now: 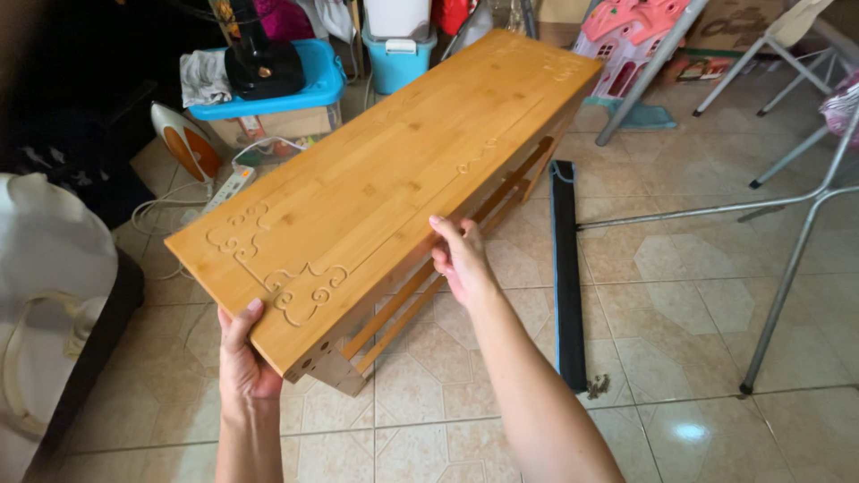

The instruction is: The person assembles a wooden rack by attaching a slatted frame to a side panel using an Allen key and screws. They then place a decorative wooden top onto the frame and secure it with additional screws.

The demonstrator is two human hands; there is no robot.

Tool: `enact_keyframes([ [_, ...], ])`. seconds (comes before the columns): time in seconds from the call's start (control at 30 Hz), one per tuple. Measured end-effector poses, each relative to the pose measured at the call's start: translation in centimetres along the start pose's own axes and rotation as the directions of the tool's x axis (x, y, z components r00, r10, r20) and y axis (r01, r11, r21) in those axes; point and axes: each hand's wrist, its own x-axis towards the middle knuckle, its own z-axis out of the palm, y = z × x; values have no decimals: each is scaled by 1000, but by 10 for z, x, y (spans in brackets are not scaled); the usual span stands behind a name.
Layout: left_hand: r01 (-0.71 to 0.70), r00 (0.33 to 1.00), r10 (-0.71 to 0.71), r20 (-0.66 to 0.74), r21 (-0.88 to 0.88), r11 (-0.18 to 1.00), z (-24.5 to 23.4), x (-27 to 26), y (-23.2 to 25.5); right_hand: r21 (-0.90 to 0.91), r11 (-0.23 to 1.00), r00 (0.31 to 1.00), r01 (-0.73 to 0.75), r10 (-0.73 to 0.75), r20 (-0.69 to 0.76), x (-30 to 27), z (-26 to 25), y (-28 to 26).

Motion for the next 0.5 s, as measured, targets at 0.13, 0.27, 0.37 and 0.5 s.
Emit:
enact_keyframes([
  [0.13,-35,998,31,55,67,997,17,-3,11,33,999,991,30,-34,129,-2,-6,-12],
  [0.27,-40,998,35,57,87,995,26,-5,18,88,996,987,-14,0,158,-11,-10,-5],
  [0.37,-42,998,39,50,55,998,33,-2,8,50,998,999,-36,36,3,-8,-11,-8],
  [0.5,-41,998,40,44,21,999,28,2,-3,51,999,998,-19,15,66,1,-11,-14],
])
